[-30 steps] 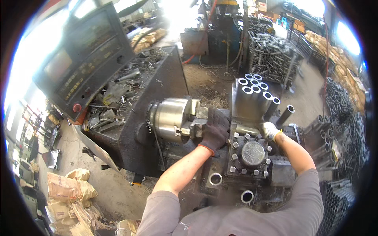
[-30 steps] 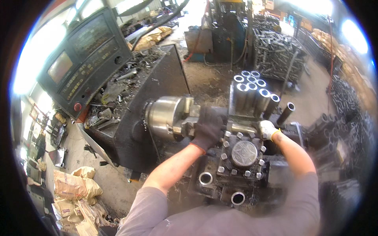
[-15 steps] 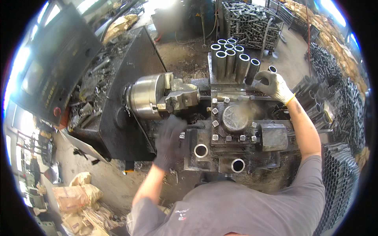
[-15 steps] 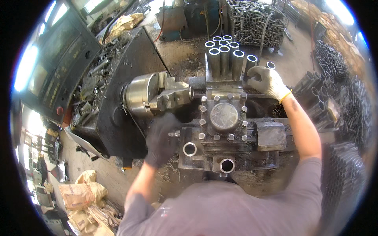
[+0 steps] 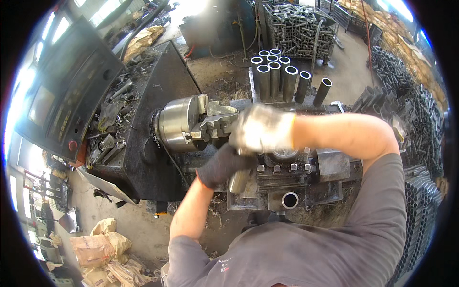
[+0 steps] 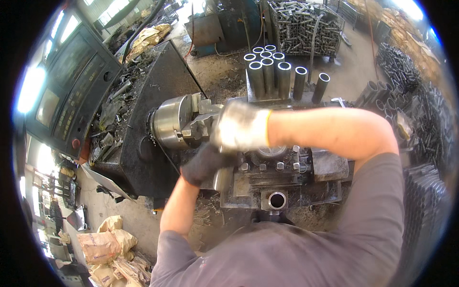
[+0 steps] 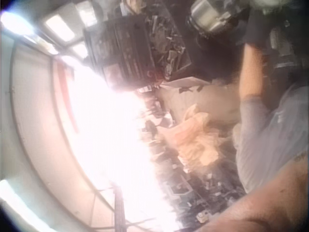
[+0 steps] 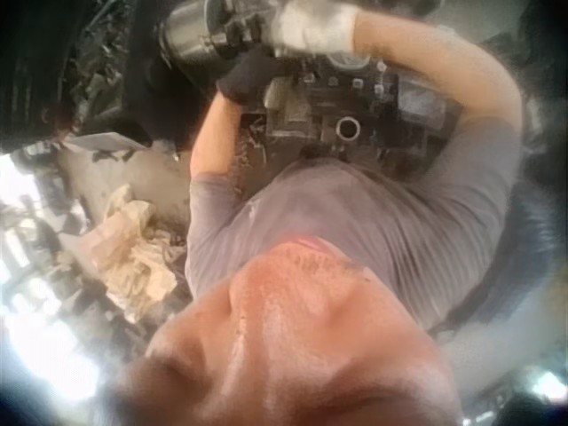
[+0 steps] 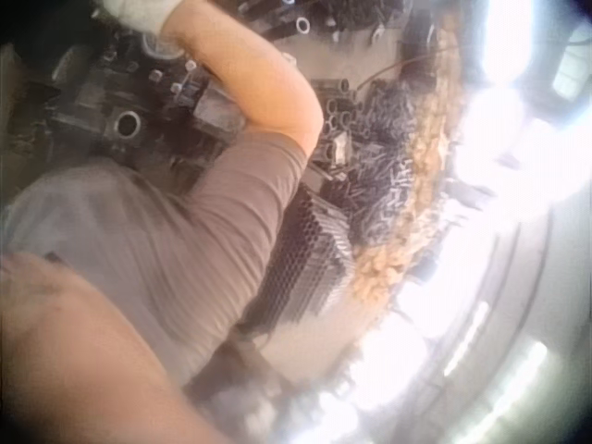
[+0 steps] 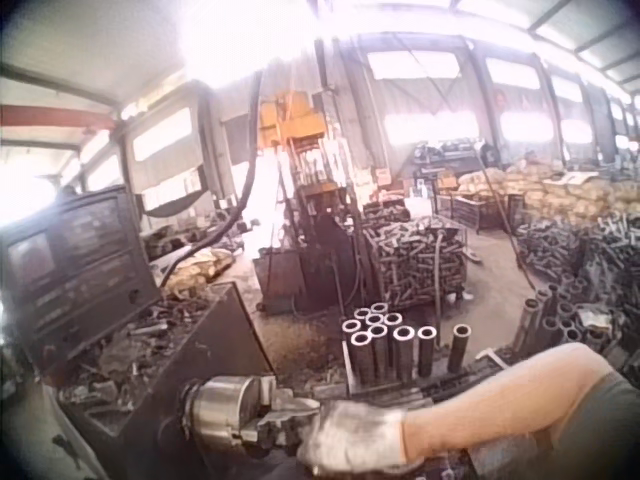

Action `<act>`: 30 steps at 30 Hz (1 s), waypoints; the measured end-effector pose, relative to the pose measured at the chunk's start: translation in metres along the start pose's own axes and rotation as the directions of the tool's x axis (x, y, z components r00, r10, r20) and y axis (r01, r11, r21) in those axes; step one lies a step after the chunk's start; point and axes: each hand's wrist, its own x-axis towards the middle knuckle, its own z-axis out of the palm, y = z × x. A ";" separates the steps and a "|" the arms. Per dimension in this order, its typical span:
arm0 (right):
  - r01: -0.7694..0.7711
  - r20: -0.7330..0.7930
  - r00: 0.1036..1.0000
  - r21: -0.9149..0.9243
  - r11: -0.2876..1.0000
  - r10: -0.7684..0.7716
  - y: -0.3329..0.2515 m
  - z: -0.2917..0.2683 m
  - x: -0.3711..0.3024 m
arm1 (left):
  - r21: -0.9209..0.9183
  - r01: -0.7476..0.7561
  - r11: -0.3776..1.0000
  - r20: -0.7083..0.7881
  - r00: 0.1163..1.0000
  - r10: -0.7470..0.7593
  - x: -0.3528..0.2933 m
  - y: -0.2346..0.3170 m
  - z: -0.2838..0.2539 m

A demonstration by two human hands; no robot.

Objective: The person repeatedly loads hollow metal tubes into a lathe chuck, secures them, and removes them after machining. The person handles the tubes one at a time, placing them on the machine bed between cycles.

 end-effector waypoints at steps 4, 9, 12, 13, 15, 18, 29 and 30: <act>-0.556 0.189 0.826 0.115 0.823 0.531 0.059 0.022 -0.055 | 0.430 -0.005 0.903 -0.547 0.794 0.265 -0.003 0.014 -0.017; -0.744 0.411 0.601 -0.028 0.668 0.686 0.090 0.082 -0.074 | 0.046 -0.081 0.996 -0.640 0.763 0.092 -0.040 -0.075 -0.008; -0.692 0.438 0.675 0.098 0.715 0.593 0.098 0.120 -0.074 | 0.024 0.116 0.993 -0.610 0.789 -0.077 -0.068 -0.143 0.004; -0.733 0.456 0.643 0.135 0.666 0.615 0.099 0.134 -0.074 | -0.033 0.210 0.977 -0.635 0.750 -0.183 -0.079 -0.167 0.009; -0.687 0.403 0.717 0.266 0.677 0.569 0.103 0.156 -0.085 | -0.093 0.269 0.959 -0.682 0.685 -0.258 -0.106 -0.218 0.019; -0.700 0.379 0.714 0.420 0.578 0.589 0.107 0.186 -0.095 | -0.320 0.248 0.914 -0.725 0.557 -0.405 -0.150 -0.298 0.038; -0.641 0.429 0.767 0.482 0.597 0.477 0.116 0.192 -0.082 | -0.511 -0.011 0.859 -0.853 0.127 -0.506 -0.253 -0.470 0.035; -0.686 0.418 0.727 0.412 0.599 0.545 0.113 0.188 -0.080 | -0.561 -0.188 0.806 -0.824 0.030 -0.566 -0.253 -0.458 0.027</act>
